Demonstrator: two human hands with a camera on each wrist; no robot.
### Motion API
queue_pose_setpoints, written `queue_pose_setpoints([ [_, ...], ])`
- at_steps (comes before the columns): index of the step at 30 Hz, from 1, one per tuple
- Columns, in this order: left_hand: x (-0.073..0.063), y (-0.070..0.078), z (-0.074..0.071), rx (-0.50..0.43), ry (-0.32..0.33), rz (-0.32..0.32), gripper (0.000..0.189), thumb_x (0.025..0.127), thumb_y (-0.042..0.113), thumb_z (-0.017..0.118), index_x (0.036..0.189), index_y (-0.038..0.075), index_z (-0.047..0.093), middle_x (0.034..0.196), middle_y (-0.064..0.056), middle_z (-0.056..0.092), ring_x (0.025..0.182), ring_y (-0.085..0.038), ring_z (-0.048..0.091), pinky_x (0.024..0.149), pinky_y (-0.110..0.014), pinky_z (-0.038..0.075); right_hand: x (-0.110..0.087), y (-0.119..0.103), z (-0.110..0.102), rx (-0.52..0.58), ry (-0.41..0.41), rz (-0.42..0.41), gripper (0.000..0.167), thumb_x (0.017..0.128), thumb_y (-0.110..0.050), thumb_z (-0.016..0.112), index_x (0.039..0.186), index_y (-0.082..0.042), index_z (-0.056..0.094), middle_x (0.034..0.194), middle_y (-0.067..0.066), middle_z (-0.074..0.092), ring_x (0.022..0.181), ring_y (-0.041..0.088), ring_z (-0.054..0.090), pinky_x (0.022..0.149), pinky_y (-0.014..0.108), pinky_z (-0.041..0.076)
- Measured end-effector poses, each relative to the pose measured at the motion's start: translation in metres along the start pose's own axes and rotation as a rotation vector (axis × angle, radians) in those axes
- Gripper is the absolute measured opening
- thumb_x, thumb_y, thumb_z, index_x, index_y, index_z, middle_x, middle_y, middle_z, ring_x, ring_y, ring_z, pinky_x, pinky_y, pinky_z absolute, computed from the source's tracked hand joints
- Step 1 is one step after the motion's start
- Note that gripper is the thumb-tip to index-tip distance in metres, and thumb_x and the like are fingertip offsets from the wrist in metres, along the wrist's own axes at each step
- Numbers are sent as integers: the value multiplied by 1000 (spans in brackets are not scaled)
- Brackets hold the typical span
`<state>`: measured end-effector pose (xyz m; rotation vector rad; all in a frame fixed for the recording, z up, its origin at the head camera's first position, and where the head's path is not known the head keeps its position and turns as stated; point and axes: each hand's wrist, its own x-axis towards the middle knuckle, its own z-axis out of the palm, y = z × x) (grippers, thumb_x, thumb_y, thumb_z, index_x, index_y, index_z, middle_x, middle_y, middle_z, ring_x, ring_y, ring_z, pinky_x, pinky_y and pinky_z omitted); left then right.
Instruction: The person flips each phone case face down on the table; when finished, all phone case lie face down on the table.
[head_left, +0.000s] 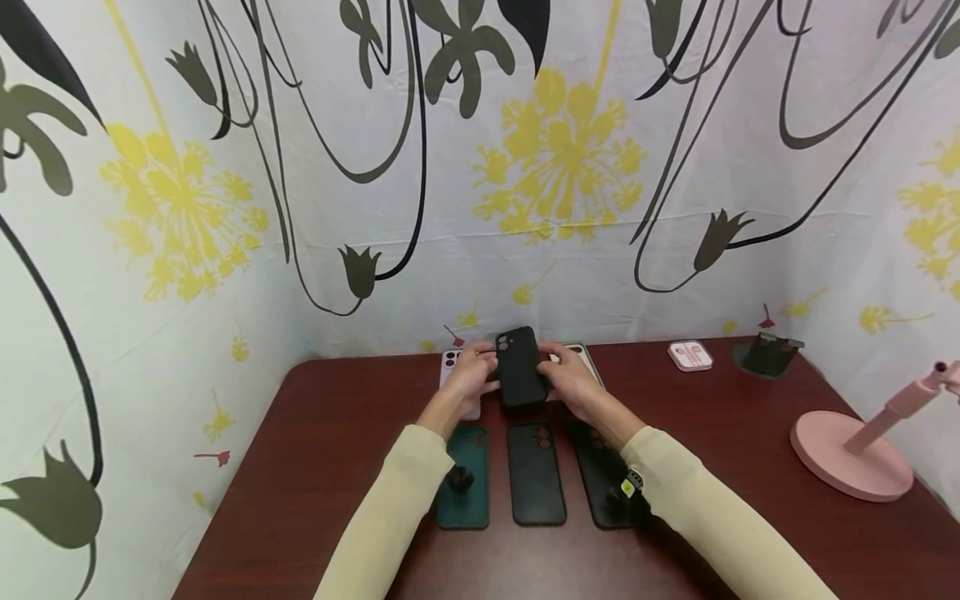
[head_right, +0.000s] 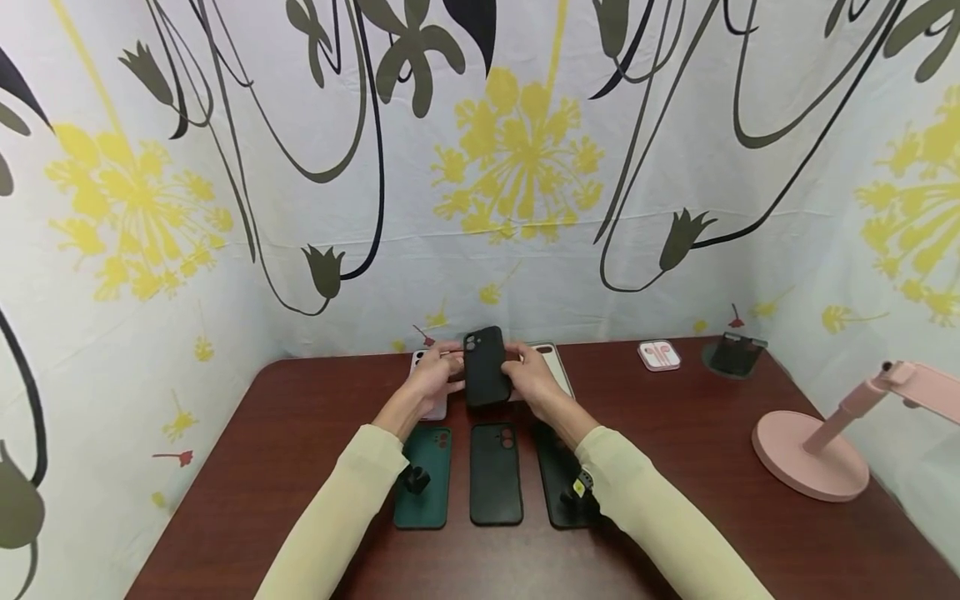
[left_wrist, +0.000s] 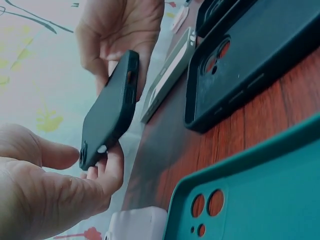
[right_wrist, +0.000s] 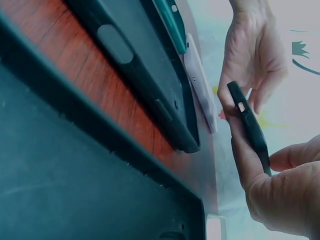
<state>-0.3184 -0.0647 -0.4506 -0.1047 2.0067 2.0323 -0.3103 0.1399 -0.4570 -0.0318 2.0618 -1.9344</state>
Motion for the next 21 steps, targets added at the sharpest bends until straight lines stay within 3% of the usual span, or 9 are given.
queue_pose_setpoints([
  [6, 6, -2, -9, 5, -8, -3, 46, 107, 1, 56, 152, 4, 47, 157, -21, 49, 145, -38, 52, 108, -60, 56, 3, 3, 2, -54, 8, 7, 54, 108, -5, 47, 161, -4, 37, 146, 26, 58, 105, 19, 70, 68, 32, 64],
  [12, 7, -2, -12, 79, 2, 10, 45, 104, -1, 60, 148, 7, 53, 150, -21, 54, 135, -39, 60, 93, -57, 64, 5, 5, -1, -237, 32, -17, 53, 108, -5, 55, 159, -3, 41, 148, 28, 55, 121, 38, 67, 72, 38, 66],
  [16, 8, -1, -12, 84, 3, 10, 47, 103, -2, 63, 147, 10, 54, 146, -21, 56, 131, -39, 61, 85, -58, 66, 5, 3, 0, -349, 78, -39, 53, 105, -5, 59, 156, -4, 46, 144, 27, 58, 118, 41, 68, 75, 41, 66],
  [21, 10, -1, -11, 131, 22, 15, 48, 102, -2, 65, 146, 13, 56, 141, -21, 59, 128, -40, 62, 83, -60, 66, 3, 4, 3, -450, 120, -75, 54, 100, -2, 67, 151, -1, 51, 130, 26, 64, 102, 37, 74, 77, 41, 67],
])
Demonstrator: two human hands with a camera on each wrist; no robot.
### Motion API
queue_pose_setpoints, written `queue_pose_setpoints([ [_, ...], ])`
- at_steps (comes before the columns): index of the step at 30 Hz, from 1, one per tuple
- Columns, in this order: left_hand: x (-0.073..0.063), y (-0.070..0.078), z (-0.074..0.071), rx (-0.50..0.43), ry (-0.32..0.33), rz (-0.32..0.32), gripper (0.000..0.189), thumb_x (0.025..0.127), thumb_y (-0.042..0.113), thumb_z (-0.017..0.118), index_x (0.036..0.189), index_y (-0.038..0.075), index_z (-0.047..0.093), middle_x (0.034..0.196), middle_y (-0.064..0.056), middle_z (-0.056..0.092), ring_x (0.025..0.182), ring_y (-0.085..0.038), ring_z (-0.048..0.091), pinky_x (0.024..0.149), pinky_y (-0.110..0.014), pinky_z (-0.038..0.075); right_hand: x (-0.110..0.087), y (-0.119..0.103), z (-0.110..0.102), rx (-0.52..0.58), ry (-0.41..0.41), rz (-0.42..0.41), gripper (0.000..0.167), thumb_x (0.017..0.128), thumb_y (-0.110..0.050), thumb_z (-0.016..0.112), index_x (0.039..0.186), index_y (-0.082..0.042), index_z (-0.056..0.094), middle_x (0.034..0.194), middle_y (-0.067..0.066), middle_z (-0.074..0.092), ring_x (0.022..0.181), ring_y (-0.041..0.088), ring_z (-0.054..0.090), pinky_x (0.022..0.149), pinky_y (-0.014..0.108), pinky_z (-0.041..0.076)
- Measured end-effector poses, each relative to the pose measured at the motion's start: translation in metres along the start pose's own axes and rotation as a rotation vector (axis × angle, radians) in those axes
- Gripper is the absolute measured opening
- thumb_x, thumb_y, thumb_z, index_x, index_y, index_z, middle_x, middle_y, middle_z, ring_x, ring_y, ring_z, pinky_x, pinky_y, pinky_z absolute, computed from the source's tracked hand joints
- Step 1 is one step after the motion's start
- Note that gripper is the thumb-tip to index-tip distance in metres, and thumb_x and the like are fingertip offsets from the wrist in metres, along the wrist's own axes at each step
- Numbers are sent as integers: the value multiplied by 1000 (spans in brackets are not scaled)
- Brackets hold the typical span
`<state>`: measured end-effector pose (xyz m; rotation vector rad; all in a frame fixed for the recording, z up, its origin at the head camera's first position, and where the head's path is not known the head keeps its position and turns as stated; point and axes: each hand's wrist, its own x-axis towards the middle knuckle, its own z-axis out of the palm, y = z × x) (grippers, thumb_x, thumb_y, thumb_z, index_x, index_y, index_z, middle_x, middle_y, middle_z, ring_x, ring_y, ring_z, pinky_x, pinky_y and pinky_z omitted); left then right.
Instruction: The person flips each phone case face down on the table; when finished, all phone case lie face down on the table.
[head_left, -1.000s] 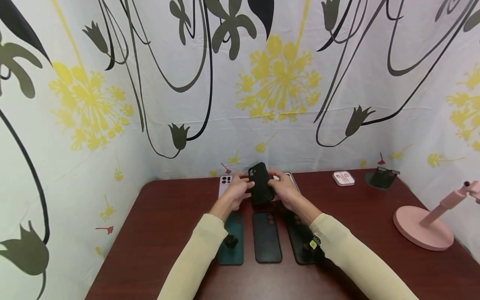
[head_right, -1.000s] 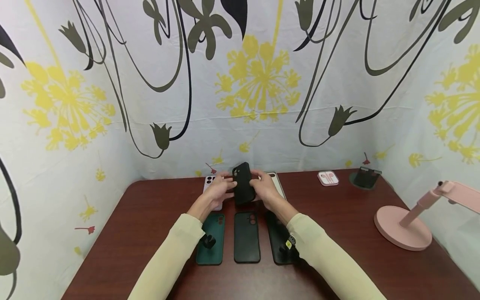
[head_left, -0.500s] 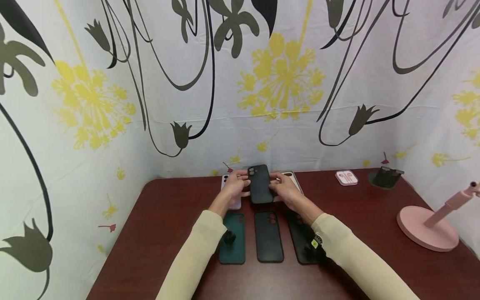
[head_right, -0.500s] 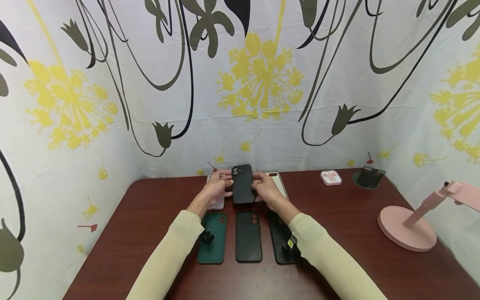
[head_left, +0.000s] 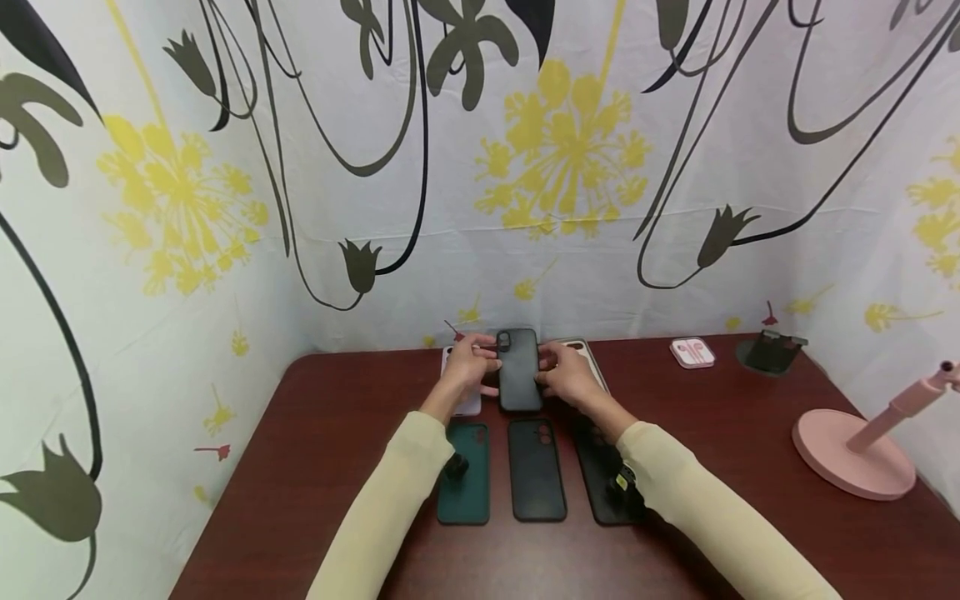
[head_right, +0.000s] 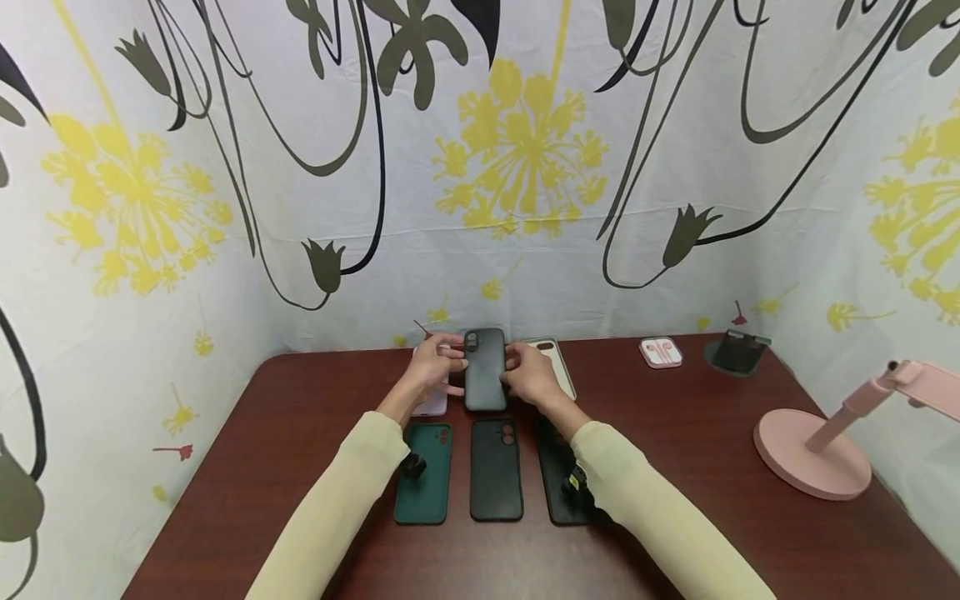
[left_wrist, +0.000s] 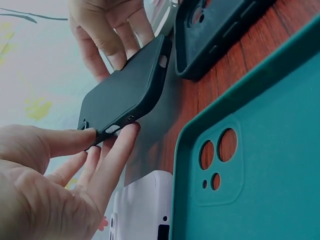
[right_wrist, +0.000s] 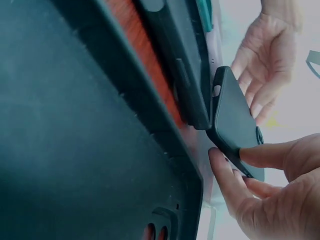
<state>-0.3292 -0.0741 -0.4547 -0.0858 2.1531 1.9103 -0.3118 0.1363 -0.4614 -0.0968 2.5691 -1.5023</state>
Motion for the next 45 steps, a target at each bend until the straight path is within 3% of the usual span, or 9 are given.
queue_pose_setpoints([
  [7, 1, 0, 9, 141, 69, 31, 46, 99, -2, 68, 142, 10, 60, 132, -20, 63, 119, -39, 67, 75, -54, 67, 5, 2, 2, -174, 37, -42, 53, 95, -3, 73, 146, 3, 57, 115, 20, 69, 84, 26, 76, 72, 36, 64],
  [12, 6, -1, 18, 241, 132, 55, 47, 97, -5, 69, 142, 8, 63, 124, -18, 67, 107, -35, 71, 66, -46, 68, 9, -3, 3, -426, 66, -105, 41, 93, -5, 72, 132, 5, 65, 107, 18, 73, 86, 28, 70, 75, 41, 58],
  [15, 9, 0, 22, 274, 157, 52, 47, 96, -5, 70, 141, 6, 65, 121, -18, 68, 103, -32, 72, 62, -43, 67, 12, -5, 4, -500, 70, -117, 36, 93, -5, 72, 127, 5, 67, 105, 19, 74, 89, 30, 69, 76, 44, 57],
  [18, 11, 0, 23, 307, 173, 45, 45, 96, -4, 71, 140, 4, 66, 121, -18, 70, 102, -31, 73, 60, -41, 67, 14, -4, 6, -520, 60, -114, 40, 95, -6, 72, 133, 6, 65, 109, 20, 74, 93, 31, 71, 78, 44, 59],
  [23, 12, -3, 22, 390, 176, 42, 42, 97, -1, 71, 139, 3, 66, 121, -18, 72, 99, -30, 74, 58, -37, 66, 16, -3, 8, -542, 25, -111, 30, 97, -10, 74, 122, 5, 68, 103, 19, 73, 88, 30, 70, 74, 41, 57],
  [31, 11, -4, 23, 503, 185, 63, 38, 100, 2, 69, 138, 3, 67, 119, -15, 72, 72, -23, 74, 56, -32, 63, 16, -6, 10, -544, 12, -88, 24, 97, -12, 75, 117, 2, 69, 102, 17, 72, 86, 28, 69, 72, 38, 55],
  [39, 8, -7, 24, 618, 201, 118, 32, 101, 2, 63, 133, 1, 68, 119, -17, 76, 56, -19, 70, 55, -30, 60, 14, -4, 12, -563, 30, -130, 44, 95, -9, 77, 134, 7, 64, 114, 21, 72, 104, 36, 71, 87, 47, 61],
  [42, 8, -7, 24, 661, 202, 142, 33, 100, 1, 62, 132, 1, 69, 109, -17, 78, 54, -18, 69, 53, -29, 57, 15, -4, 12, -575, 26, -138, 44, 95, -10, 77, 134, 6, 64, 112, 19, 71, 101, 33, 70, 87, 47, 60],
  [45, 8, -5, 21, 661, 219, 172, 33, 99, 2, 65, 132, 0, 70, 103, -16, 78, 53, -17, 69, 52, -28, 57, 15, -5, 9, -544, -4, -136, 48, 96, -10, 76, 138, 6, 61, 116, 22, 70, 88, 27, 73, 80, 42, 61],
])
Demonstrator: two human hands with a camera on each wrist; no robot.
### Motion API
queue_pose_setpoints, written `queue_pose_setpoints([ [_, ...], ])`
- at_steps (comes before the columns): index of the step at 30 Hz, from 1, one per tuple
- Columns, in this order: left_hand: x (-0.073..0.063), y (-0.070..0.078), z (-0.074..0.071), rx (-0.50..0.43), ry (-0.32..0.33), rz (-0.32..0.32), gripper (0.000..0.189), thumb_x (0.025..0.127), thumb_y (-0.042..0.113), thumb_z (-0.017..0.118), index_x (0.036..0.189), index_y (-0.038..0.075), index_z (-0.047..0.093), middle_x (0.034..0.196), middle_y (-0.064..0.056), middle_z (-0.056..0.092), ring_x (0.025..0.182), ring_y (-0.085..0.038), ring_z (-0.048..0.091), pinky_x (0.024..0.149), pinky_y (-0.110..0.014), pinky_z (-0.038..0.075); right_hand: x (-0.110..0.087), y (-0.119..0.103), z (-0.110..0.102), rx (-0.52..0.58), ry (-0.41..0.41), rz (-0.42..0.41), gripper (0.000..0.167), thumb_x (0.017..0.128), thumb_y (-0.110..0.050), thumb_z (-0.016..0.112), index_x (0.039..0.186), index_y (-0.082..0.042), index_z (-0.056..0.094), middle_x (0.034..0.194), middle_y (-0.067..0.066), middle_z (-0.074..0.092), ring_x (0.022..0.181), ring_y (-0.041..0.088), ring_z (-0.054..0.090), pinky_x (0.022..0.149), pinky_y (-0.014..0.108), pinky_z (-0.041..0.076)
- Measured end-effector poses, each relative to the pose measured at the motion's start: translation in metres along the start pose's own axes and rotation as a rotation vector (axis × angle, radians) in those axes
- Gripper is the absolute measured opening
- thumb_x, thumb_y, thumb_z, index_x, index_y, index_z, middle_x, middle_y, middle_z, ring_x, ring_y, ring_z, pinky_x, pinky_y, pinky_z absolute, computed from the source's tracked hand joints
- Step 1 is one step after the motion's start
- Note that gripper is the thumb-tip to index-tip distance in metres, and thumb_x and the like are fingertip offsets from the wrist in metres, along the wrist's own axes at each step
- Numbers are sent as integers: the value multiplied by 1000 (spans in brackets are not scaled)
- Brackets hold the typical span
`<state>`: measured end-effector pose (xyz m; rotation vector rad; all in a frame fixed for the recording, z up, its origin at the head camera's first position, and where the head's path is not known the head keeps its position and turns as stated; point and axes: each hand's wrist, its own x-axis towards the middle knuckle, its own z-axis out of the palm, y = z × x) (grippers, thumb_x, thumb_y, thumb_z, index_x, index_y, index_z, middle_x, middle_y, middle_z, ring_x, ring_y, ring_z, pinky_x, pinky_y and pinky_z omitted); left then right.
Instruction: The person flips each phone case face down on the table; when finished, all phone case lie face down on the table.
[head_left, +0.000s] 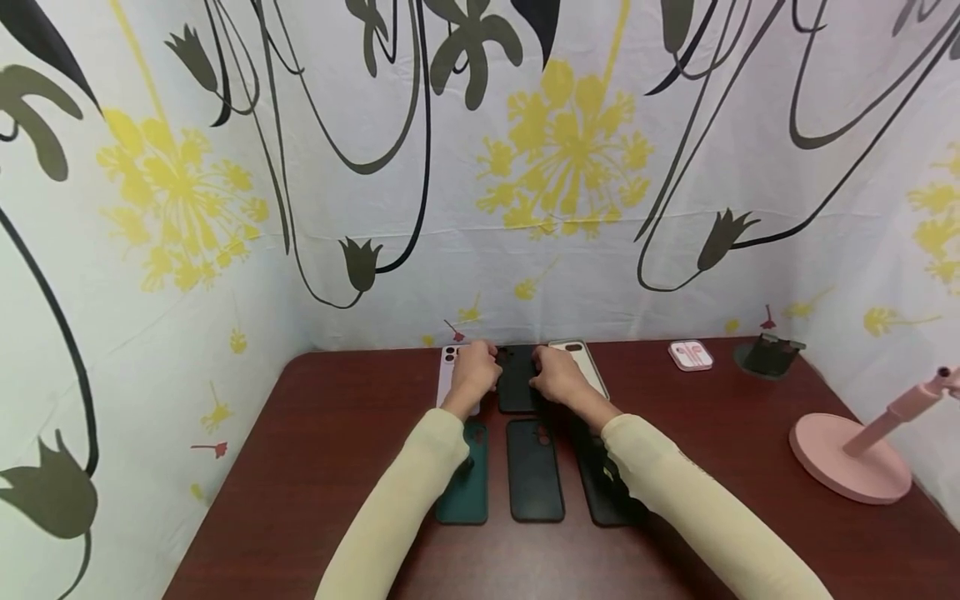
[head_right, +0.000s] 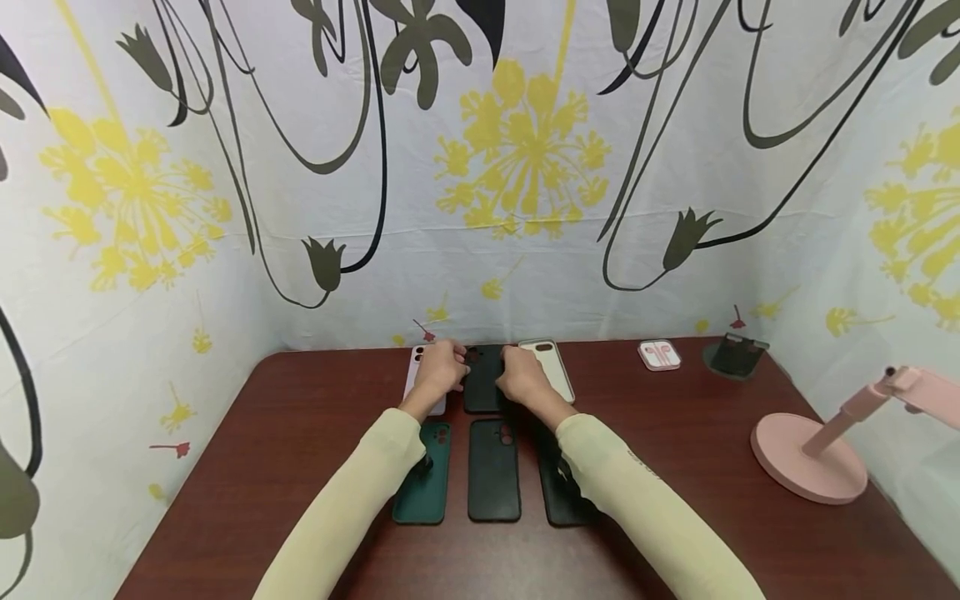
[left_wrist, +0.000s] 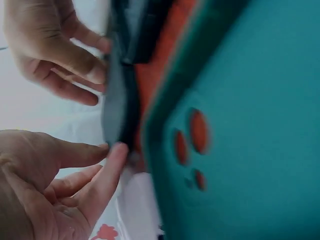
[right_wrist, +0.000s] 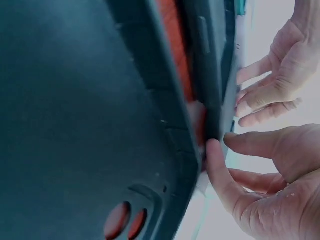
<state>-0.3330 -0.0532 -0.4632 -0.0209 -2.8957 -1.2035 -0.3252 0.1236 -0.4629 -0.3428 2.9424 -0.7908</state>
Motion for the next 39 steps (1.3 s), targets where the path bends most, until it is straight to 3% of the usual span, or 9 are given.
queue_pose_setpoints([
  [5, 4, 4, -13, -122, 55, -12, 38, 98, 3, 72, 135, 1, 68, 119, -17, 75, 69, -23, 76, 54, -27, 61, 1, 2, -11, 113, -47, -11, 59, 99, -11, 73, 151, 4, 50, 123, 28, 70, 68, 20, 75, 68, 35, 63],
  [10, 8, 14, -18, -271, 37, -14, 41, 99, 3, 71, 139, 1, 64, 126, -19, 73, 92, -34, 78, 62, -30, 65, 0, 13, -25, 201, -28, -53, 53, 102, -7, 69, 150, 3, 51, 130, 28, 68, 92, 29, 77, 69, 35, 64],
  [16, 3, 20, -10, -460, -73, 17, 47, 103, 8, 68, 148, 3, 59, 137, -20, 68, 117, -34, 73, 92, -41, 66, -2, 32, -31, 197, 31, -91, 41, 104, -8, 65, 142, 4, 57, 132, 26, 67, 111, 37, 72, 78, 41, 64],
  [21, -6, 22, -1, -624, -182, 12, 50, 107, 15, 64, 154, 2, 52, 145, -21, 64, 131, -37, 66, 102, -44, 62, -5, 42, -32, 144, 65, -110, 41, 103, -10, 66, 141, 5, 59, 130, 27, 69, 117, 41, 70, 92, 52, 62],
  [24, -9, 30, 6, -707, -260, -18, 53, 109, 21, 61, 156, 2, 49, 148, -21, 61, 139, -39, 60, 107, -50, 59, -6, 50, -34, 136, 76, -110, 41, 103, -10, 66, 140, 6, 59, 132, 27, 69, 116, 42, 70, 93, 53, 62],
  [30, -13, 49, 17, -631, -314, -26, 57, 110, 37, 58, 157, 7, 49, 155, -15, 57, 145, -34, 55, 111, -50, 56, -10, 64, -39, 104, 130, -81, 41, 102, -12, 67, 138, 6, 60, 131, 27, 70, 114, 42, 70, 92, 56, 60],
  [36, -15, 63, 27, -635, -364, -80, 65, 110, 42, 57, 162, 7, 39, 165, -15, 43, 150, -36, 48, 114, -52, 53, -15, 72, -39, 57, 154, -4, 47, 100, -19, 69, 139, 7, 59, 115, 28, 64, 93, 35, 59, 75, 48, 49],
  [39, -16, 67, 34, -616, -384, -97, 71, 109, 44, 57, 165, 9, 33, 170, -15, 36, 151, -36, 46, 113, -52, 54, -17, 75, -39, 52, 146, 28, 51, 101, -22, 69, 140, 8, 57, 120, 30, 62, 99, 38, 60, 79, 51, 51],
])
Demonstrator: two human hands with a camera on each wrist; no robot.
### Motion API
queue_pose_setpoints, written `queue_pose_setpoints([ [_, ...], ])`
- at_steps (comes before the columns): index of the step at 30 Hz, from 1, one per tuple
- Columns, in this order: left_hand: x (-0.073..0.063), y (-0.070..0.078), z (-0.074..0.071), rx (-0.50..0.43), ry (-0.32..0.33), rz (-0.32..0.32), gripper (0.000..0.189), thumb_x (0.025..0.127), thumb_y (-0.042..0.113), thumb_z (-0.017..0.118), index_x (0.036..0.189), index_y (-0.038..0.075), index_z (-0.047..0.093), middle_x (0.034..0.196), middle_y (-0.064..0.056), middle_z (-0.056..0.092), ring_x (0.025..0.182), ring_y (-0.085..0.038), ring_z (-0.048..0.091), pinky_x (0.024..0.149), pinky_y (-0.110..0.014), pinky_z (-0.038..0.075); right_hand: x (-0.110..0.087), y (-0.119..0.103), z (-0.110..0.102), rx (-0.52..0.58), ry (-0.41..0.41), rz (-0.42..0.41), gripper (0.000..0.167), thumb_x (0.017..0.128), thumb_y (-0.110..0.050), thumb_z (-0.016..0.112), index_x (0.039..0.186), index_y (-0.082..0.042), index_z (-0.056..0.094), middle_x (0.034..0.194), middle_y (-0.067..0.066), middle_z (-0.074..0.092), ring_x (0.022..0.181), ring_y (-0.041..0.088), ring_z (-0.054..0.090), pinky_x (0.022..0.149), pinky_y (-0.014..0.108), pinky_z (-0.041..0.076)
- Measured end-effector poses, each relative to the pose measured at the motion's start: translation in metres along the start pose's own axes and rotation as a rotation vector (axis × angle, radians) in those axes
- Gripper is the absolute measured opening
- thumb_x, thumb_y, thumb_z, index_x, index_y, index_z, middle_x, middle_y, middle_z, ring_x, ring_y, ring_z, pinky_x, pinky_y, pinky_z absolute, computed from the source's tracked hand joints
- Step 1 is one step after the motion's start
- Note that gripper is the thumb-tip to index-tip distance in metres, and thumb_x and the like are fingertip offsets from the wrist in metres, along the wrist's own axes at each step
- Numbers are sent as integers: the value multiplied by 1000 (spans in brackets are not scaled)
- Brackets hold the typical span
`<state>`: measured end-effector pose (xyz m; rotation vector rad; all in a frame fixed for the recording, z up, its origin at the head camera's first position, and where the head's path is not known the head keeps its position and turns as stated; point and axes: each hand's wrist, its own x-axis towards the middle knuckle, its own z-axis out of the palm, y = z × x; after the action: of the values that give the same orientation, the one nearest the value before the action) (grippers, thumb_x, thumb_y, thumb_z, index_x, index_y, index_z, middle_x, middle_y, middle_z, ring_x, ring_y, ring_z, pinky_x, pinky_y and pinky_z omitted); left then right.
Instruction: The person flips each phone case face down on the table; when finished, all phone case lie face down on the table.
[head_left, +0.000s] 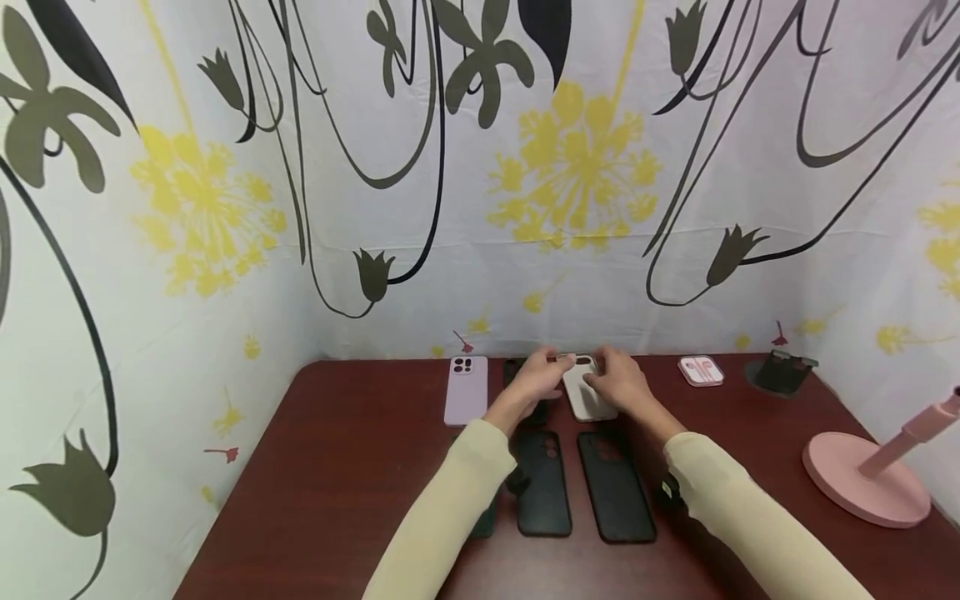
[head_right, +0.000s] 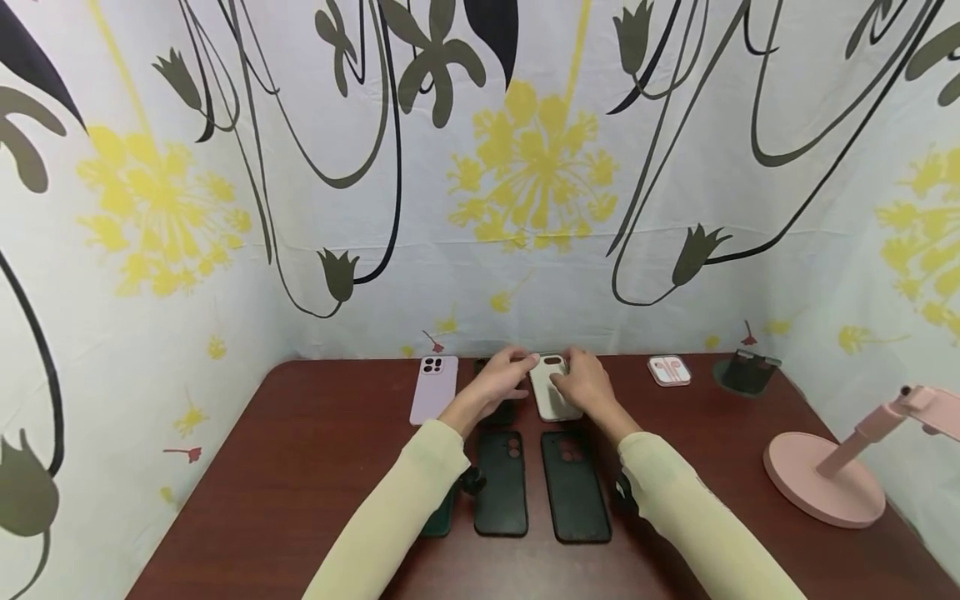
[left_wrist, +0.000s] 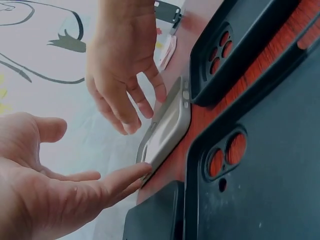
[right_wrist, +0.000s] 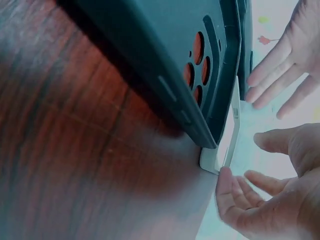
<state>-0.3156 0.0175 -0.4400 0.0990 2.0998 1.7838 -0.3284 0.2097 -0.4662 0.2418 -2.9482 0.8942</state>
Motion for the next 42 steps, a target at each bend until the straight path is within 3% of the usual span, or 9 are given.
queue_pose_setpoints([
  [3, 2, -2, 3, 5, -25, -20, 75, 109, 45, 58, 167, 9, 28, 172, -17, 31, 152, -37, 45, 113, -54, 53, 0, -1, 0, -4, -6, 14, 53, 100, -23, 69, 139, 10, 56, 127, 33, 61, 110, 44, 61, 88, 58, 53],
  [7, 4, -4, 7, -6, -52, -45, 78, 108, 47, 59, 168, 9, 26, 172, -18, 31, 150, -37, 47, 113, -57, 53, -3, 0, -2, -22, -33, 52, 53, 100, -24, 69, 137, 11, 56, 127, 33, 61, 109, 43, 62, 87, 58, 54],
  [21, 10, -7, 7, -15, -5, -79, 76, 109, 43, 58, 168, 9, 25, 172, -18, 30, 150, -38, 47, 102, -52, 61, -8, -2, 1, -37, -112, 106, 62, 105, -36, 62, 149, 5, 48, 133, 31, 65, 117, 46, 66, 90, 57, 57],
  [28, 11, -3, 12, -29, 38, -85, 83, 109, 42, 58, 170, 9, 13, 175, -16, 22, 152, -38, 44, 104, -54, 59, -5, -2, -6, -56, -109, 89, 63, 107, -42, 57, 149, 5, 50, 133, 29, 66, 117, 47, 66, 92, 59, 56],
  [36, 14, 2, 15, 37, 35, -124, 92, 106, 48, 60, 172, 12, 5, 178, -13, 18, 155, -36, 40, 108, -53, 56, -4, -2, -12, -34, -136, 96, 66, 109, -48, 52, 151, 3, 50, 139, 30, 63, 122, 48, 64, 91, 58, 58],
  [42, 21, 6, 22, 146, 69, -144, 91, 105, 52, 60, 171, 12, 11, 176, -17, 18, 149, -37, 46, 104, -51, 58, -5, 5, -19, 52, -178, 91, 73, 110, -58, 43, 151, 2, 51, 146, 31, 58, 127, 48, 62, 96, 58, 59],
])
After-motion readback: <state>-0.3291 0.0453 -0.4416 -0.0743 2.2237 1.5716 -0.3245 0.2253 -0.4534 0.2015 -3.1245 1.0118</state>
